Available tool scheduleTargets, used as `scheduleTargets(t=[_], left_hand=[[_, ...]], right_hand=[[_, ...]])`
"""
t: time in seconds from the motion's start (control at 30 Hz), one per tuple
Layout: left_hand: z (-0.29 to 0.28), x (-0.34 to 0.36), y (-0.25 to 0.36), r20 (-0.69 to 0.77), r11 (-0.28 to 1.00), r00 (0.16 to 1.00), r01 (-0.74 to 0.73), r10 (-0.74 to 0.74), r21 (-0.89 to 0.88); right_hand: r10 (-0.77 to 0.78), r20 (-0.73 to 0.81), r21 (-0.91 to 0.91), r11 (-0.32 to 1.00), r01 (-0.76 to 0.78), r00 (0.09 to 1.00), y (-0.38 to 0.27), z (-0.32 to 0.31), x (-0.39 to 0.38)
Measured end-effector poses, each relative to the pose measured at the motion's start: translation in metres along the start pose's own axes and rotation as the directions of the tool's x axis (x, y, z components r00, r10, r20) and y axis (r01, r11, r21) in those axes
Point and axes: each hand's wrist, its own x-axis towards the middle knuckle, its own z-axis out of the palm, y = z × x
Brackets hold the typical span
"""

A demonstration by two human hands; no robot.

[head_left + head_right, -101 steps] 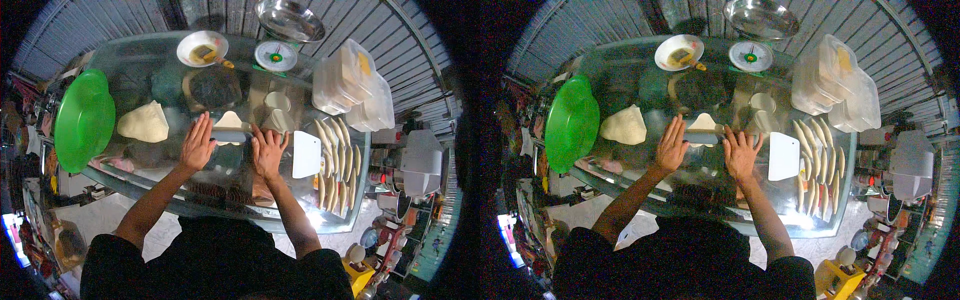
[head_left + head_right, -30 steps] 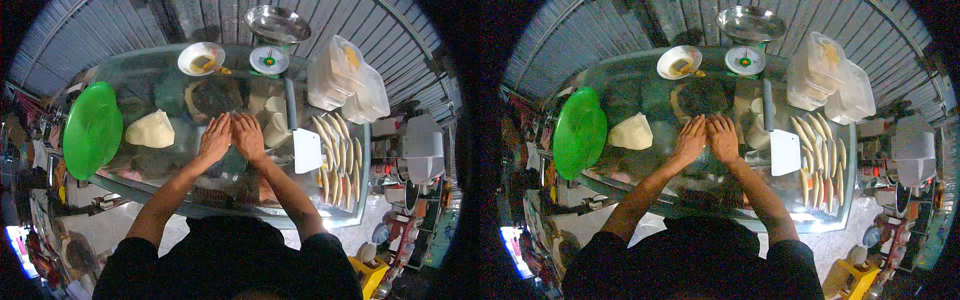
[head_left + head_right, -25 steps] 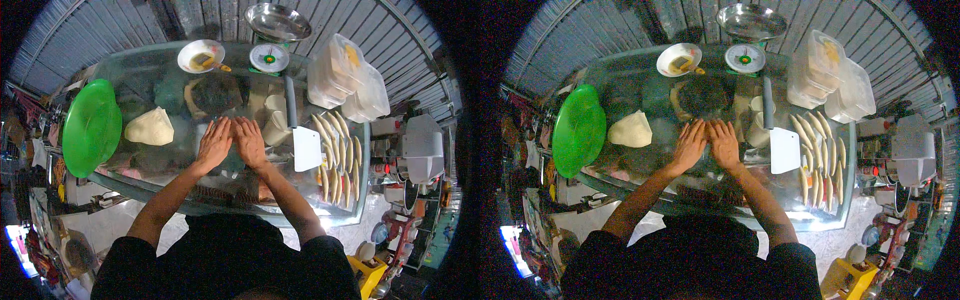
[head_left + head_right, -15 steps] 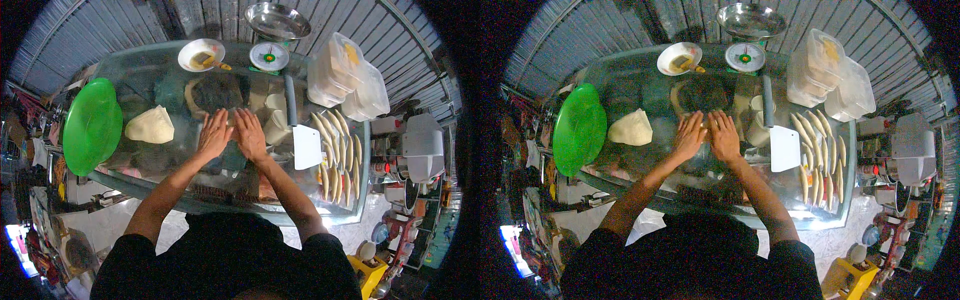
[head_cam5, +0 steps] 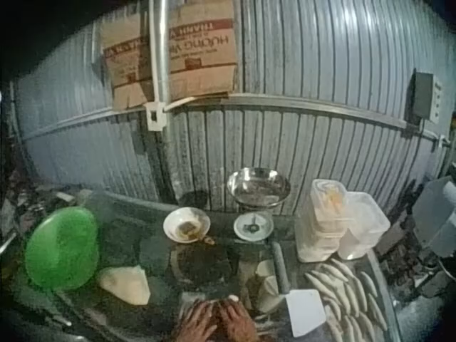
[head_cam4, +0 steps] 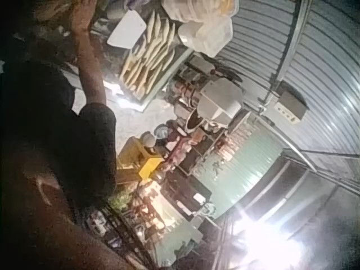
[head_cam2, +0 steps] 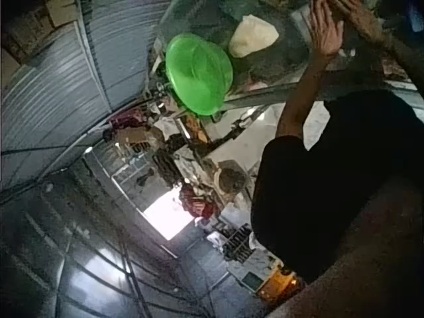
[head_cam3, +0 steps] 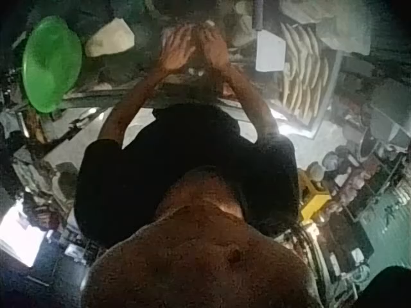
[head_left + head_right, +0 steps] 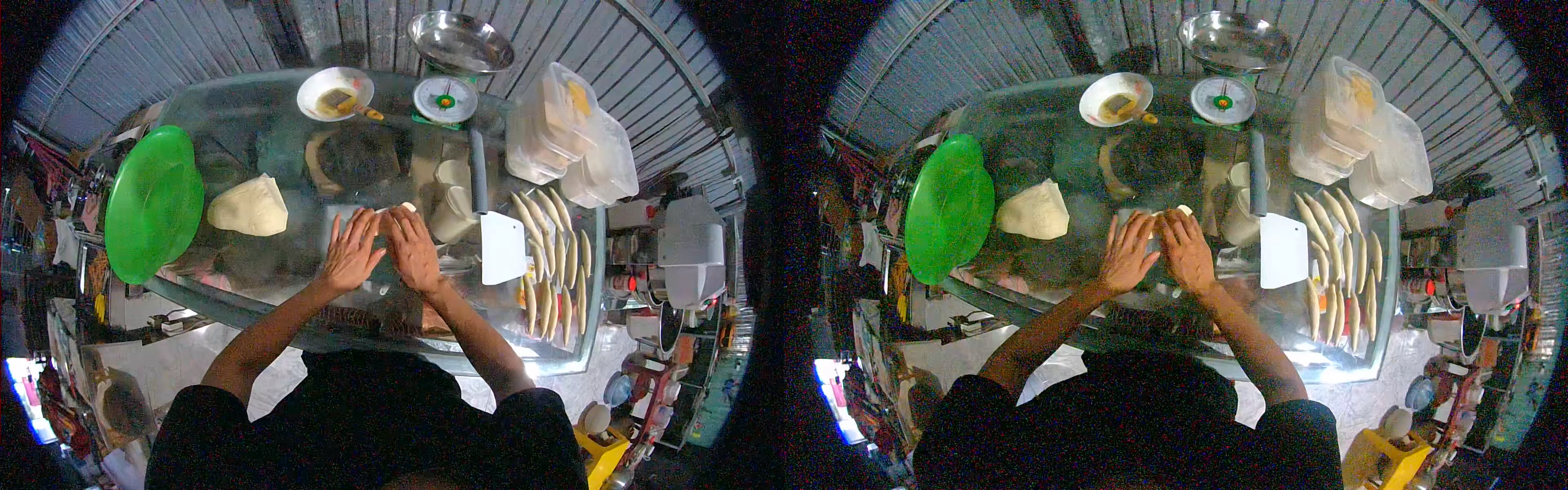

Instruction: Rolling and shaping pieces of dough into long rolls and small balls on a glass table.

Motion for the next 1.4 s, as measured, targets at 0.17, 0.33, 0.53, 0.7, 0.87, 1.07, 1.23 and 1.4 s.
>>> scheduleTargets(t=[0.17,0.33,0.53,0.7,0.87,1.07,1.23,1.4], left_hand=[[0.002,0.027,-0.023,-0.108,0.995,0.990,0.089,-0.094,-0.051],[0.011,0.017,-0.013,-0.076,0.995,0.997,-0.002,-0.006,-0.104],[0.002,-0.014,0.005,-0.032,0.990,0.999,0.019,-0.024,-0.137],[-0.005,-0.026,0.007,0.003,0.997,1.000,0.006,-0.006,-0.071],[-0.015,0.006,-0.010,-0.025,0.999,0.999,0.033,-0.033,-0.004],[0.011,-0.002,-0.002,-0.042,0.981,0.999,-0.004,-0.004,-0.194],[0.001,-0.032,0.016,0.018,0.983,1.000,-0.009,0.013,-0.181],[0.000,-0.027,0.011,-0.059,0.971,0.998,0.011,-0.025,-0.238]], right_hand=[[0.093,-0.086,0.026,0.995,-0.091,0.992,0.006,-0.005,0.026],[0.012,-0.048,0.020,1.000,-0.011,0.999,0.014,0.003,0.024],[0.074,-0.035,0.068,0.995,-0.072,0.997,-0.008,-0.009,0.004],[0.014,-0.069,0.013,1.000,-0.014,0.997,-0.004,-0.010,-0.015],[0.102,-0.034,0.017,0.995,-0.101,0.994,-0.001,-0.015,0.008],[0.069,0.026,-0.058,0.996,-0.068,0.997,-0.004,-0.002,0.000],[0.061,0.056,-0.041,0.997,-0.059,0.997,-0.014,-0.016,-0.022],[0.068,0.102,0.042,0.996,-0.072,0.992,-0.001,-0.018,-0.021]])
